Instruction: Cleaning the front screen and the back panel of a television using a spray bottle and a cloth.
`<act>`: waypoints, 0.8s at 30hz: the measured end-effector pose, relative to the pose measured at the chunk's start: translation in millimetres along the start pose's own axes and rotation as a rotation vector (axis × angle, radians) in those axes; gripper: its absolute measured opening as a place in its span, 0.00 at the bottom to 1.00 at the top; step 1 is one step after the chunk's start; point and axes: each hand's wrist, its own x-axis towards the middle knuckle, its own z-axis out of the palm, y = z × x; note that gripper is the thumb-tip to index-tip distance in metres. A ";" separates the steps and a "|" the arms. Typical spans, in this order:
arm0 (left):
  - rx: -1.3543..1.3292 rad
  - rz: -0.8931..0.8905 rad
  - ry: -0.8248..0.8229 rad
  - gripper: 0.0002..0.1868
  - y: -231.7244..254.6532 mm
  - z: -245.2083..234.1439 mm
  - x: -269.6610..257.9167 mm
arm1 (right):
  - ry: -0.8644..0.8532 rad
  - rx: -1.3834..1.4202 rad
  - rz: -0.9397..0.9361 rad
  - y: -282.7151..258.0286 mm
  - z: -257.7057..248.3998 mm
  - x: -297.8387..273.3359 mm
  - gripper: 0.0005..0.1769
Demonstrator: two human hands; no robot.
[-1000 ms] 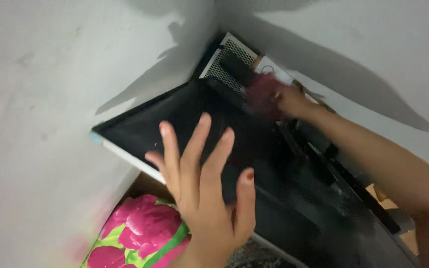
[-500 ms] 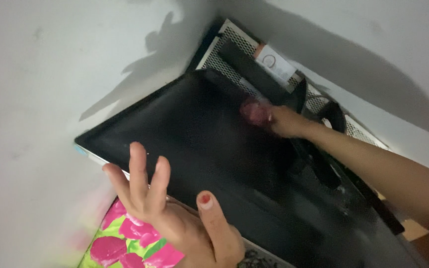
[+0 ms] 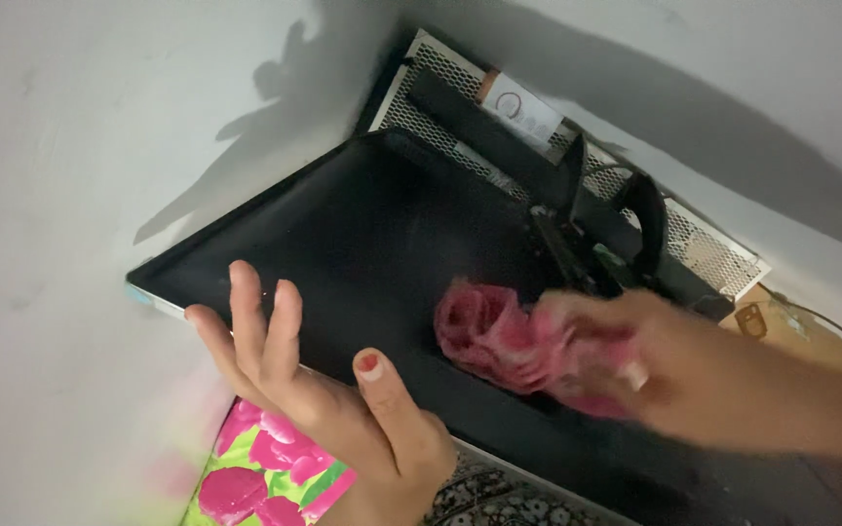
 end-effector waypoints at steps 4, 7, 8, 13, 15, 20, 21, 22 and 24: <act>0.047 0.008 -0.027 0.26 6.4 -2.9 2.5 | 0.037 0.302 -0.050 -0.7 -38.8 26.7 0.33; -0.002 -0.092 0.065 0.25 11.0 6.6 -0.8 | 0.279 -0.216 0.079 83.5 -68.3 68.0 0.07; -0.001 -0.094 0.066 0.25 10.2 4.6 -0.1 | 0.277 -0.217 0.079 80.7 -67.0 88.1 0.07; -0.011 -0.138 0.123 0.26 15.2 12.4 -1.9 | 0.155 -0.415 0.091 145.9 -42.2 194.5 0.30; -0.055 -0.158 0.145 0.26 14.3 16.1 0.6 | 0.184 -0.388 0.037 201.0 -25.1 227.2 0.20; -0.058 -0.220 0.172 0.26 14.5 18.7 1.6 | 0.260 -0.222 -0.310 209.9 24.6 248.9 0.20; -0.052 -0.216 0.181 0.26 13.6 18.8 1.0 | 0.303 -0.253 -0.161 213.0 30.9 248.8 0.15; -0.045 -0.212 0.190 0.25 12.7 18.6 0.2 | 0.344 -0.283 -0.011 216.0 37.4 248.4 0.10; -0.067 -0.205 0.197 0.25 13.7 20.1 -0.8 | 0.293 -0.268 -0.004 160.3 26.2 214.5 0.11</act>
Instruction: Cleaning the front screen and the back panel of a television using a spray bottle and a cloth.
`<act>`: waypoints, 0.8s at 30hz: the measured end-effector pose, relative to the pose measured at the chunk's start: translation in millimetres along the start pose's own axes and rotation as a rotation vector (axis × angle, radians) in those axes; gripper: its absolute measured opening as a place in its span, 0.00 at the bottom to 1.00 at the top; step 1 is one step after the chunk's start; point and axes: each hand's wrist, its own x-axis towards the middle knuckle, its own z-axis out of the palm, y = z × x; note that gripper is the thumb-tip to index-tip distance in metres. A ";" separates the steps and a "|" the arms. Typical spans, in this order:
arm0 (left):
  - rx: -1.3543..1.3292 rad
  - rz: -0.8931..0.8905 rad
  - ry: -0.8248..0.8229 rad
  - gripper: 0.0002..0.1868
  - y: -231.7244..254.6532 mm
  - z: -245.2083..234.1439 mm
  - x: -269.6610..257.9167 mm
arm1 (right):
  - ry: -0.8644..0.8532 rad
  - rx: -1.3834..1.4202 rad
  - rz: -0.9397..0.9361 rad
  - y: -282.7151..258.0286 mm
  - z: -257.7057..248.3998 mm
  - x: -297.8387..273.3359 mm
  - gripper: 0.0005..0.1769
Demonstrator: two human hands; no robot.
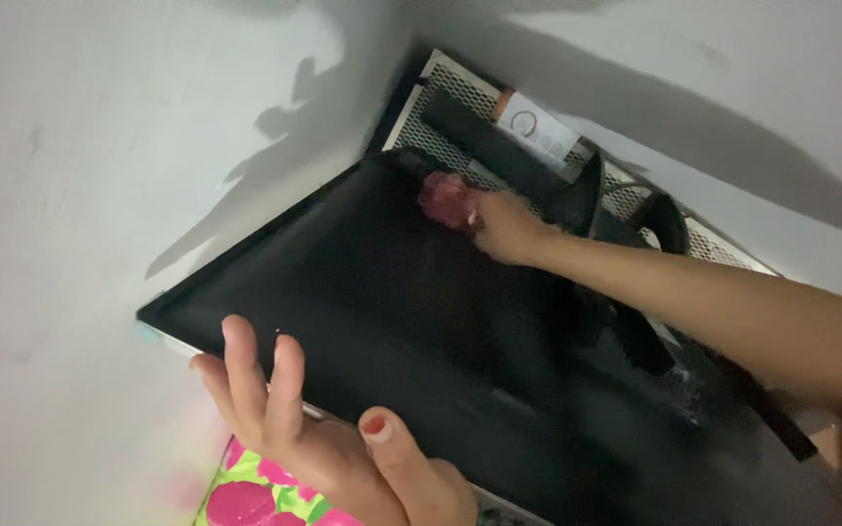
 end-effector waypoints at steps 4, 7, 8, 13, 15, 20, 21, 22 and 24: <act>-0.032 -0.007 -0.005 0.27 4.6 0.2 0.6 | -0.138 0.060 -0.141 -86.4 -64.0 -50.2 0.14; 0.016 -0.047 -0.020 0.27 7.8 -0.1 2.1 | -0.103 0.165 -0.318 -86.2 -69.8 -54.4 0.26; 0.016 -0.054 -0.009 0.27 7.1 -0.8 2.3 | -0.113 0.158 -0.324 -73.3 -66.3 -43.7 0.26; -0.015 -0.065 -0.028 0.27 10.2 1.6 2.5 | -0.134 -0.107 -0.273 -34.2 -44.4 4.3 0.10; 0.003 -0.052 -0.029 0.27 6.4 -0.2 2.0 | -0.109 -0.102 -0.323 -26.9 -39.0 9.1 0.10; 0.081 0.118 0.006 0.25 -27.9 -1.2 -0.6 | -0.145 -0.180 -0.315 -62.6 -60.2 -13.2 0.08; 0.046 0.033 -0.029 0.26 -11.5 -2.5 0.1 | -0.172 -0.137 -0.348 -75.9 -68.9 -20.3 0.11; 0.011 -0.053 -0.064 0.29 5.4 -4.1 1.0 | -0.200 -0.093 -0.381 -89.7 -77.8 -27.6 0.14; 0.011 -0.045 -0.059 0.27 4.5 -3.3 -1.7 | -0.222 -0.134 -0.398 -104.6 -85.5 -35.1 0.13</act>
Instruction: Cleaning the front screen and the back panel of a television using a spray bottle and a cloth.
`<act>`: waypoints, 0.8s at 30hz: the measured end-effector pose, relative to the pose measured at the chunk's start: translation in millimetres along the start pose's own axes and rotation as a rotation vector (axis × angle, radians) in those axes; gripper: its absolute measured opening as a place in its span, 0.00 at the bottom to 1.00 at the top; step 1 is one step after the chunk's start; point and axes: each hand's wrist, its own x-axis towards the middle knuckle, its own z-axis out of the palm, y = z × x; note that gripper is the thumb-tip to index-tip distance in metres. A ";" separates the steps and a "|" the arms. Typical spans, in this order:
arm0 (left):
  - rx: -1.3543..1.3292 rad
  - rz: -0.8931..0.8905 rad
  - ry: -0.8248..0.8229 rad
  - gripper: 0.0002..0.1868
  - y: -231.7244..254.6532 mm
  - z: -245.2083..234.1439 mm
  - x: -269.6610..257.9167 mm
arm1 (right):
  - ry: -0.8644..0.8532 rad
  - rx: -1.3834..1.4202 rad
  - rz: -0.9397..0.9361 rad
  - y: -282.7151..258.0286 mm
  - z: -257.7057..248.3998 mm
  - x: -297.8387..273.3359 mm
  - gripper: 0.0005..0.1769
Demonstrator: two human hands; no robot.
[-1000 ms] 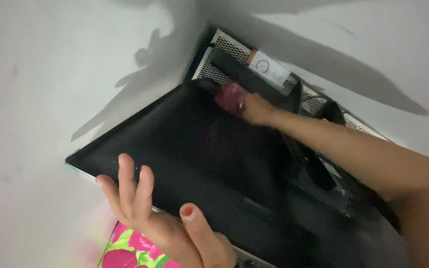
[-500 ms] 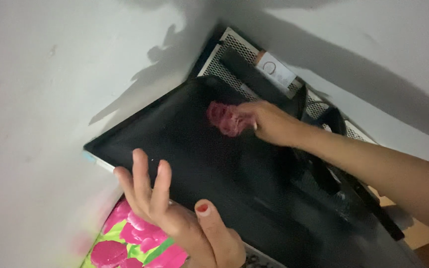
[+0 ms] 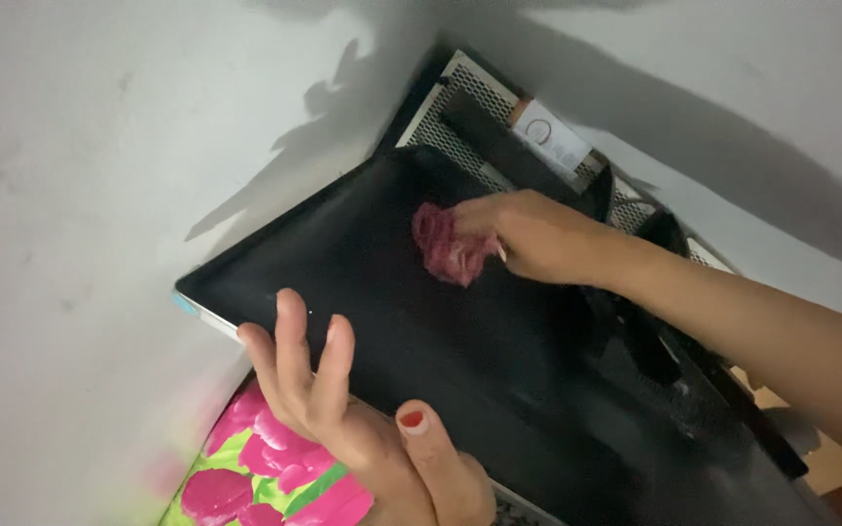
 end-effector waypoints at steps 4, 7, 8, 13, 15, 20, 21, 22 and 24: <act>-0.015 0.037 -0.012 0.27 -1.1 -0.1 1.1 | -0.011 0.017 -0.079 17.7 0.2 5.5 0.13; -0.069 0.062 -0.006 0.28 -5.5 0.1 5.2 | 0.047 -0.122 -0.035 59.1 27.4 19.3 0.04; -0.071 0.068 -0.005 0.28 -3.8 0.8 5.5 | 0.053 -0.124 -0.036 65.1 30.7 22.8 0.04; -0.025 0.004 0.000 0.26 -2.3 0.4 2.3 | 0.008 -0.149 0.106 55.5 33.5 24.8 0.08; -0.036 0.015 -0.005 0.27 -1.8 -0.1 3.5 | 0.018 -0.079 0.063 30.7 20.2 13.1 0.08; -0.101 0.027 0.033 0.26 -0.2 3.9 2.6 | 0.027 -0.011 -0.102 -35.1 -10.4 -18.4 0.24; -0.129 0.043 0.046 0.27 0.3 4.4 2.4 | 0.020 0.056 -0.089 -51.9 -17.2 -23.4 0.25; -0.156 0.058 0.059 0.27 0.7 5.0 2.1 | 0.014 0.122 -0.077 -68.7 -24.0 -28.5 0.25; -0.181 0.081 0.131 0.28 -19.5 12.9 2.7 | 0.027 0.180 -0.087 -84.3 -26.0 -38.1 0.25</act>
